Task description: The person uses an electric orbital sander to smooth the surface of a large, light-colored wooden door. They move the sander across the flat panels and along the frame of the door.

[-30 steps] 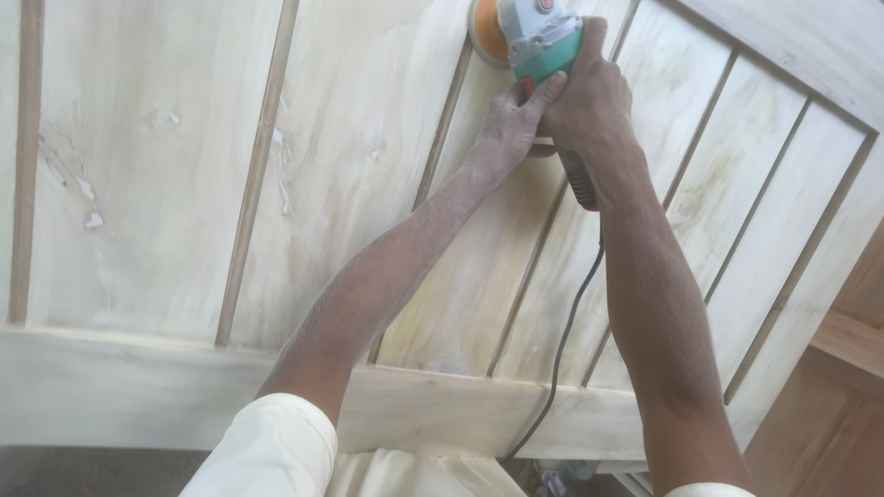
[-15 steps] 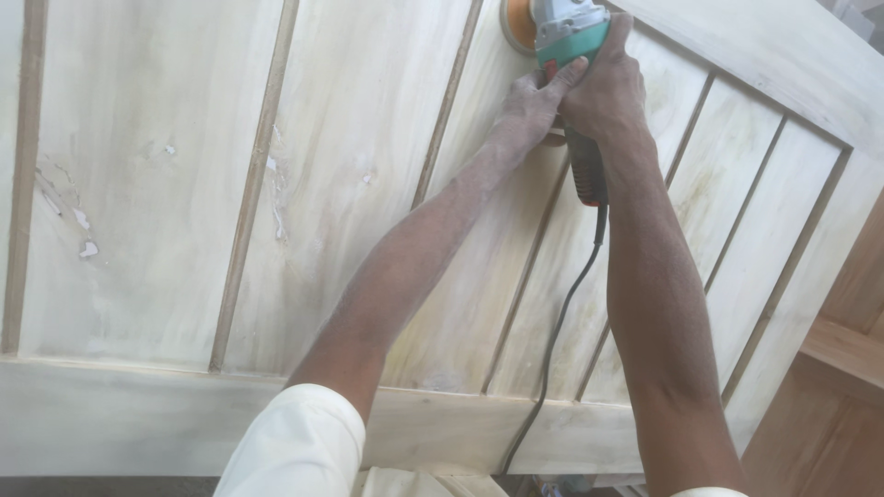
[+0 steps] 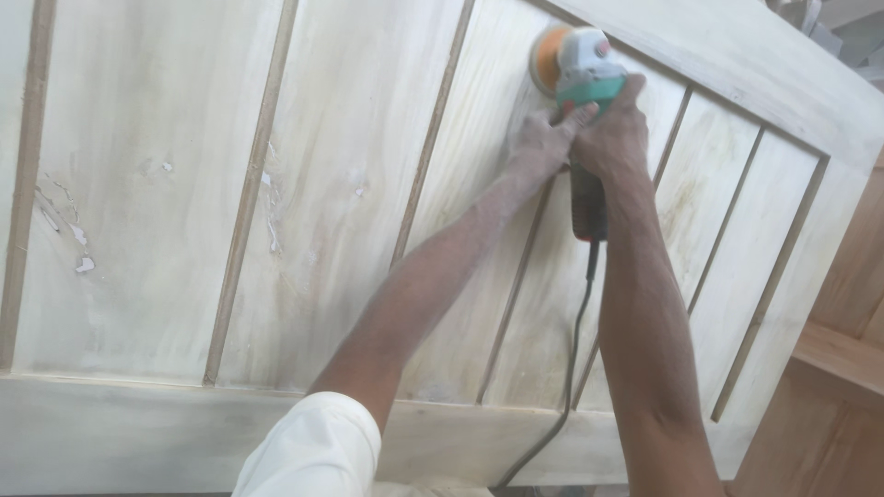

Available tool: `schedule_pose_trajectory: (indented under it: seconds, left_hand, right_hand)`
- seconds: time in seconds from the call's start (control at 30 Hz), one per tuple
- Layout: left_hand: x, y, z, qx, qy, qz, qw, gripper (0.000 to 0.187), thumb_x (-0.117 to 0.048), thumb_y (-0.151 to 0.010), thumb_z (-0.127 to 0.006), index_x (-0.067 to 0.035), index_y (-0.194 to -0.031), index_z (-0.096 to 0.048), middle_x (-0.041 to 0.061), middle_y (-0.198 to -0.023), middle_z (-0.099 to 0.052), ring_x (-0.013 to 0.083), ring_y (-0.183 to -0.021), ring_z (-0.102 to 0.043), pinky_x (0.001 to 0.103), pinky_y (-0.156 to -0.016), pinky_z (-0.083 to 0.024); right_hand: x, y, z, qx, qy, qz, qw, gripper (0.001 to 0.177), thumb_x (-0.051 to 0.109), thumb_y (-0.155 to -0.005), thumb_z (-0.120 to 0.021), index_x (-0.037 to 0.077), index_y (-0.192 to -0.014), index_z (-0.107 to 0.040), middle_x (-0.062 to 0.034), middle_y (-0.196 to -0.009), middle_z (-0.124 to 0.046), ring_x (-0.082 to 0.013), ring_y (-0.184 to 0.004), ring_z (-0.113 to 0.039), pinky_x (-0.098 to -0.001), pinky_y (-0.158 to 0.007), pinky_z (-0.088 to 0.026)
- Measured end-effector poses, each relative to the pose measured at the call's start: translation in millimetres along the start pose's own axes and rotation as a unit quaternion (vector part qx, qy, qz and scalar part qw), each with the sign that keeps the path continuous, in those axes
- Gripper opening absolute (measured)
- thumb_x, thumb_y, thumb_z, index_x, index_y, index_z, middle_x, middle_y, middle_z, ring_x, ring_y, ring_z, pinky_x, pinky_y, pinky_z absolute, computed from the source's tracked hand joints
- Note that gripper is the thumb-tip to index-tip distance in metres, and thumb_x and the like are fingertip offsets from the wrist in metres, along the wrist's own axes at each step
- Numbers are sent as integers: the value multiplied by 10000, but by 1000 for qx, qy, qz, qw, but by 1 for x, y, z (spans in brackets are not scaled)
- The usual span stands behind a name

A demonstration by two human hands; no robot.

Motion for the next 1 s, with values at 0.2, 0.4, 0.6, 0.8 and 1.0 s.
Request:
schedule_pose_trajectory:
  seconds: [0.2, 0.4, 0.6, 0.8, 1.0]
  left_hand:
    - [-28, 7, 65, -62, 73, -24, 995, 842, -551, -777, -757, 66, -1315, -564, 210, -971, -777, 283, -804, -804, 355, -607, -656]
    - [-56, 27, 116, -76, 57, -72, 993, 797, -581, -804, -743, 96, -1217, -669, 186, -1006, -769, 268, -850, -824, 356, -630, -661]
    - [-33, 17, 92, -74, 73, -66, 992, 814, -571, -824, -737, 107, -1265, -641, 185, -971, -782, 264, -819, -834, 353, -624, -660]
    - [-4, -5, 23, -54, 70, -32, 996, 795, -539, -792, -749, 25, -1338, -623, 151, -966, -756, 258, -803, -775, 385, -591, -670]
    - [13, 15, -20, 14, 24, -3, 1000, 737, -560, -867, -684, 44, -1288, -641, 168, -1020, -761, 241, -861, -795, 340, -667, -648]
  right_hand:
    - [45, -22, -28, -19, 27, 89, 995, 820, 401, -908, -825, 17, -1312, -223, -284, -1060, -706, -418, -854, -757, -474, -731, -648]
    - [85, -29, -51, -25, 64, 118, 991, 839, 441, -919, -780, 3, -1358, -216, -250, -946, -742, -427, -834, -754, -501, -769, -618]
    - [68, -24, -38, 18, 55, 80, 995, 924, 431, -884, -778, 9, -1416, -151, -244, -965, -729, -407, -811, -759, -463, -711, -647]
    - [8, -22, -10, -35, 71, 118, 990, 786, 442, -950, -828, 24, -1321, -274, -276, -1047, -725, -431, -891, -752, -509, -783, -621]
    - [-40, 5, 5, -6, 46, 35, 998, 754, 425, -971, -780, 9, -1318, -256, -307, -1042, -695, -452, -893, -739, -504, -789, -637]
Point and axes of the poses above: each hand's wrist, its own y-axis away from the middle knuckle, its own z-axis out of the back of the hand, x = y × z, the point moved 4 cm from there along -y, towards the middle knuckle
